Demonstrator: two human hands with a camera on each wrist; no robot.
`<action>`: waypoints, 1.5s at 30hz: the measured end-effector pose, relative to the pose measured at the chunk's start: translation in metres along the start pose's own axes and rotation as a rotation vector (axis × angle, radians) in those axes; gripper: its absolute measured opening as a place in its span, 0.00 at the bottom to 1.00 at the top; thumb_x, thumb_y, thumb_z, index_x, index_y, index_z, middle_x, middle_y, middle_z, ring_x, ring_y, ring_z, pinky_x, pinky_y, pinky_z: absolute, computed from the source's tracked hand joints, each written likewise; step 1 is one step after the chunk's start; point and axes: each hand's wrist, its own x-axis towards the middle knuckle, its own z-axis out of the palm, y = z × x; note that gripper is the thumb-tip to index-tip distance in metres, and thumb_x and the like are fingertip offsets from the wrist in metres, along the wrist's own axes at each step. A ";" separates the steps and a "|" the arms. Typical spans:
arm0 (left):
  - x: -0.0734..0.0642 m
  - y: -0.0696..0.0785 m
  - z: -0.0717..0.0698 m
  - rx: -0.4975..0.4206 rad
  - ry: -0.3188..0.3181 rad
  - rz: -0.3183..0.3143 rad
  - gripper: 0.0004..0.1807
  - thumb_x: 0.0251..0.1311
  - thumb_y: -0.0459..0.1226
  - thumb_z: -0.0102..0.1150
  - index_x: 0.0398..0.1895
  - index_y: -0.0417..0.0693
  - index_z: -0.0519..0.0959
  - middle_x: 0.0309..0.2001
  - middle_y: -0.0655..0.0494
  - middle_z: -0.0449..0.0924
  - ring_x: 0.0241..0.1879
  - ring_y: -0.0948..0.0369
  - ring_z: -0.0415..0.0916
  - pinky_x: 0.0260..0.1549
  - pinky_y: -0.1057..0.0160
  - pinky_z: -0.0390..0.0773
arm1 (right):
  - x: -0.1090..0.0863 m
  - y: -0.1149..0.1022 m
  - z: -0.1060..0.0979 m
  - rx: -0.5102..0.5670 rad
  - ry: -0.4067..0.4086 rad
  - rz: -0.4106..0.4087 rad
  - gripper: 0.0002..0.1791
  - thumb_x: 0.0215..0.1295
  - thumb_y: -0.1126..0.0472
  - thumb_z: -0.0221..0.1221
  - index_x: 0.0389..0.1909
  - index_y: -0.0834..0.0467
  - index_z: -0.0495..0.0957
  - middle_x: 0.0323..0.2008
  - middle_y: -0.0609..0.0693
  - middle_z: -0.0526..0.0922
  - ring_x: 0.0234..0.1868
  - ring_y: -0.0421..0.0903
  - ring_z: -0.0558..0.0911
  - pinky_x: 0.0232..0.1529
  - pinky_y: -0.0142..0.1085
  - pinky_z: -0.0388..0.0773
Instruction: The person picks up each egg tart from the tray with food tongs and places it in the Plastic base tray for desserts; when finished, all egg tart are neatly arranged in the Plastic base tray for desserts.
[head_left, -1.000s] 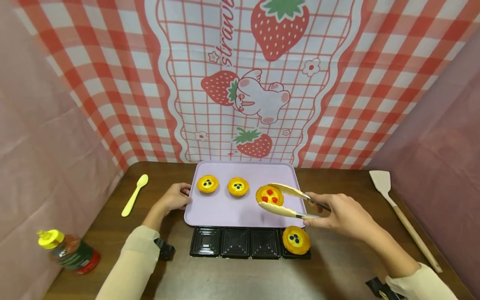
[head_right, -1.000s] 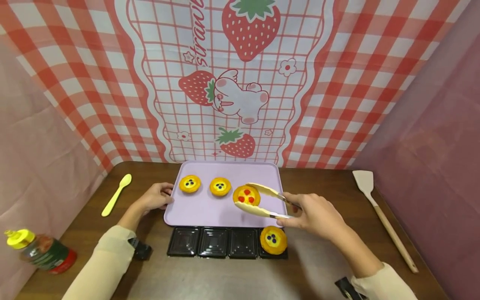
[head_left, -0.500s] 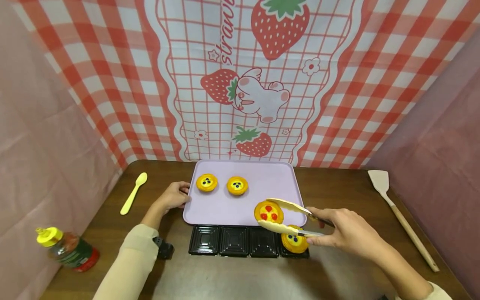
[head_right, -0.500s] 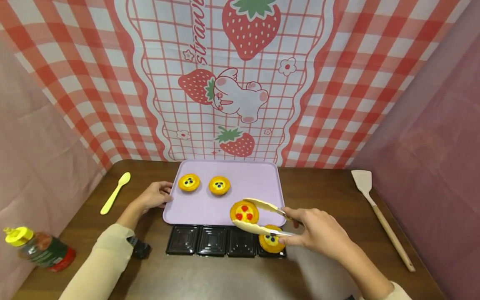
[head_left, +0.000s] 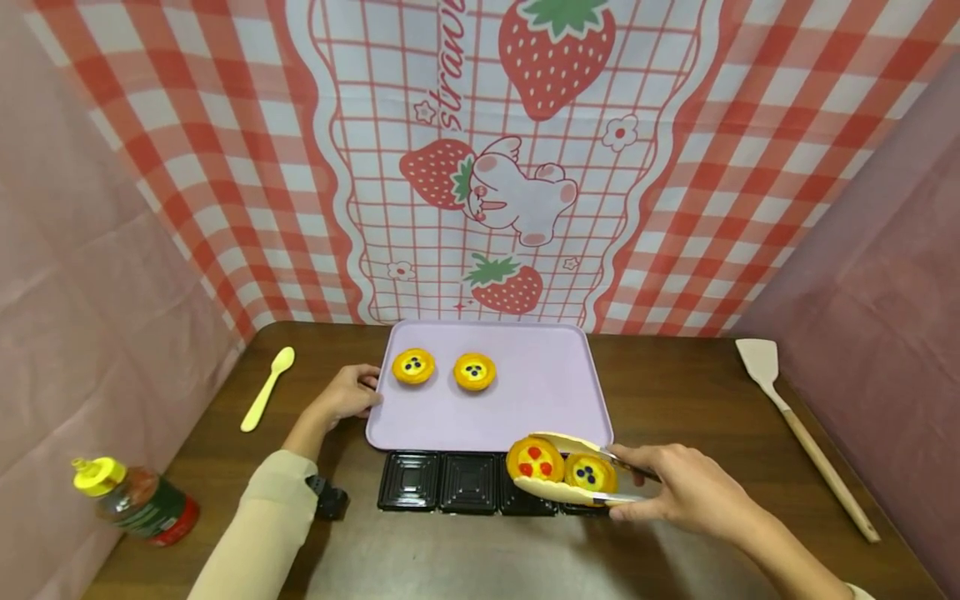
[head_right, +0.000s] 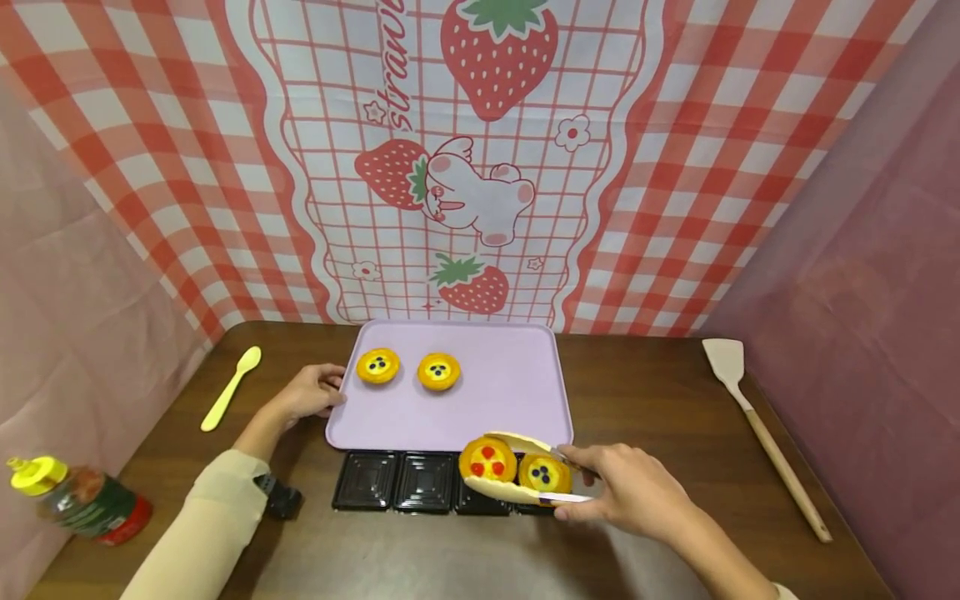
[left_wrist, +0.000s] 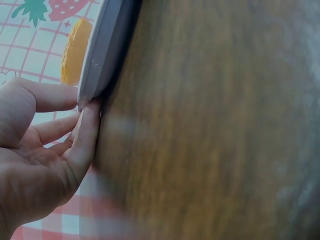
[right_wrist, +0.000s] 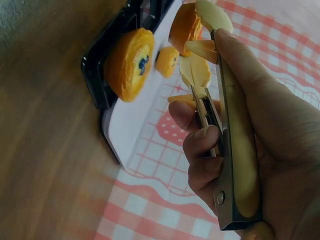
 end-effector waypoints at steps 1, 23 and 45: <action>-0.001 0.000 0.000 0.000 0.002 0.000 0.31 0.57 0.25 0.60 0.65 0.27 0.65 0.45 0.41 0.70 0.37 0.56 0.74 0.28 0.59 0.82 | 0.001 0.000 0.002 0.003 -0.009 0.002 0.39 0.48 0.34 0.70 0.57 0.55 0.82 0.27 0.32 0.71 0.22 0.30 0.63 0.20 0.28 0.62; 0.002 -0.002 0.003 -0.023 0.025 0.005 0.30 0.55 0.24 0.59 0.63 0.27 0.67 0.43 0.42 0.70 0.36 0.56 0.74 0.26 0.60 0.82 | 0.002 0.005 0.024 0.012 -0.067 0.035 0.41 0.49 0.33 0.69 0.58 0.55 0.81 0.29 0.37 0.76 0.24 0.32 0.66 0.22 0.31 0.64; 0.001 -0.001 0.002 -0.036 0.019 -0.005 0.31 0.54 0.24 0.59 0.64 0.26 0.65 0.44 0.40 0.71 0.37 0.55 0.75 0.29 0.59 0.83 | -0.001 -0.001 0.021 0.000 -0.055 0.038 0.52 0.37 0.28 0.73 0.60 0.58 0.78 0.31 0.39 0.77 0.29 0.37 0.72 0.26 0.32 0.67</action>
